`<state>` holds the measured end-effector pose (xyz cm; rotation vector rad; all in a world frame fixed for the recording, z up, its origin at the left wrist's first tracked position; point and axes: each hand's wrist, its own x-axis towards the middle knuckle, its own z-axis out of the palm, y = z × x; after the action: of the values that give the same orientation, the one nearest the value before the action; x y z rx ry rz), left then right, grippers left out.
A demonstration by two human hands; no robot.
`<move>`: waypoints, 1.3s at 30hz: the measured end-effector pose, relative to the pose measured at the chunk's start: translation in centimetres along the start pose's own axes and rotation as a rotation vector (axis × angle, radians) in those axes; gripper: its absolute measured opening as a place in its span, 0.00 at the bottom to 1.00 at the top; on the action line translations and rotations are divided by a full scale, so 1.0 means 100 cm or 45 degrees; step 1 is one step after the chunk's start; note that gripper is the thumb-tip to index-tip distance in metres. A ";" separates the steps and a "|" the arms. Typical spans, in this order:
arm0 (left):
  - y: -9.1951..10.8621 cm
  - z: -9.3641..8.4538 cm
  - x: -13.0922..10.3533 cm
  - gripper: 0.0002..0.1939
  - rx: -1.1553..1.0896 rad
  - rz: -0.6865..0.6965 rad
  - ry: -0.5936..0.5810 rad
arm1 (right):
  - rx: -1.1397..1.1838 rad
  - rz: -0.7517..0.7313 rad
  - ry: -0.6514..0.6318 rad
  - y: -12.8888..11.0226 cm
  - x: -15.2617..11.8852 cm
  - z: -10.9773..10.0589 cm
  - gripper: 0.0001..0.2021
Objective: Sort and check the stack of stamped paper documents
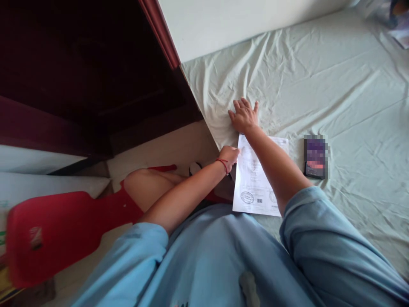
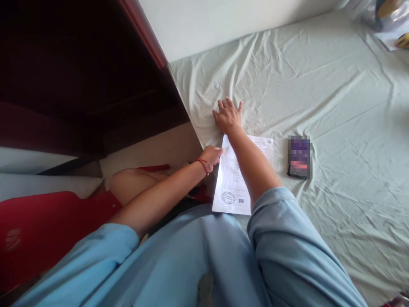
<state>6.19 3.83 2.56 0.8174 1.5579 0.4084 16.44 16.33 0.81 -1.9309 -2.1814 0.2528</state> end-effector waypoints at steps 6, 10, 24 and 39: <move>0.001 0.004 -0.002 0.20 0.044 0.034 0.037 | 0.051 -0.014 0.040 0.000 -0.001 0.000 0.30; 0.001 0.004 -0.002 0.22 0.059 0.053 0.058 | 0.089 -0.001 0.037 0.000 0.000 -0.001 0.30; -0.024 -0.003 -0.008 0.18 0.033 0.208 0.075 | 0.273 0.041 0.483 0.056 -0.063 -0.050 0.29; -0.054 -0.018 -0.018 0.19 -0.086 0.455 -0.022 | 0.342 0.064 -0.080 0.124 -0.158 -0.066 0.14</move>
<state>3.01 -0.74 0.45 1.0469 1.3740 0.7069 31.91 2.11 3.07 -1.8507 -2.0165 0.5906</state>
